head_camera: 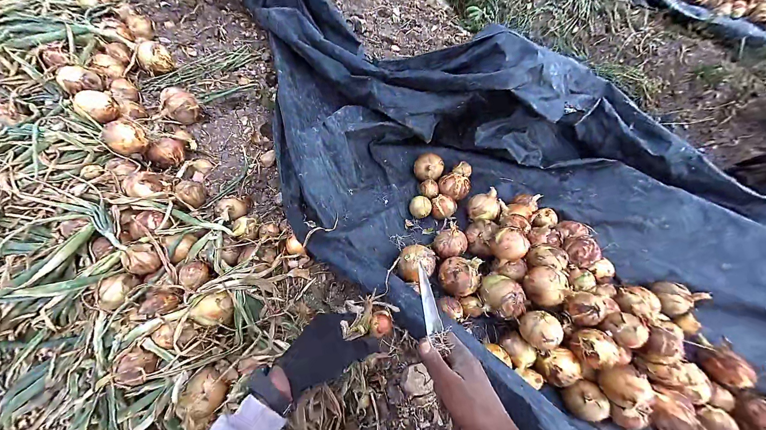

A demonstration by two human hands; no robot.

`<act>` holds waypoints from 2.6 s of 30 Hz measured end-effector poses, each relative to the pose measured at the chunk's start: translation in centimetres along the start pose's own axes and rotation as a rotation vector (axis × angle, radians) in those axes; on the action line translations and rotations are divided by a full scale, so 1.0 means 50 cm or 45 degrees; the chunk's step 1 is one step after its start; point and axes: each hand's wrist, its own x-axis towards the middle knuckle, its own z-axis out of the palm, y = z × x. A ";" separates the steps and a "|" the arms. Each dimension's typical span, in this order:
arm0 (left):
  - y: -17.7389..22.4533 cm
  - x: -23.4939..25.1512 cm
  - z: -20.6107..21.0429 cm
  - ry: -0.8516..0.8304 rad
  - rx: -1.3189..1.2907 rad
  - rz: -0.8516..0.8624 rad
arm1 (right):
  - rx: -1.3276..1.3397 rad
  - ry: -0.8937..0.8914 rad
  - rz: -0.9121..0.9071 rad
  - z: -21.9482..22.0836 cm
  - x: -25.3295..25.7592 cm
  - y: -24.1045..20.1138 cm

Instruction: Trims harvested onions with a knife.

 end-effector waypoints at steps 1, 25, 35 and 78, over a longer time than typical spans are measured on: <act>0.015 -0.029 -0.011 -0.046 -0.075 0.109 | 0.011 -0.048 -0.013 0.005 0.013 -0.010; 0.031 -0.214 0.070 0.036 0.284 0.317 | 0.183 -0.268 -0.198 0.107 -0.078 0.018; -0.050 -0.188 -0.072 0.397 0.398 -0.344 | 0.070 -0.334 -0.338 0.062 0.025 -0.038; -0.112 -0.312 0.014 -0.026 -1.047 -0.014 | 0.243 -0.605 -0.519 0.132 -0.060 -0.046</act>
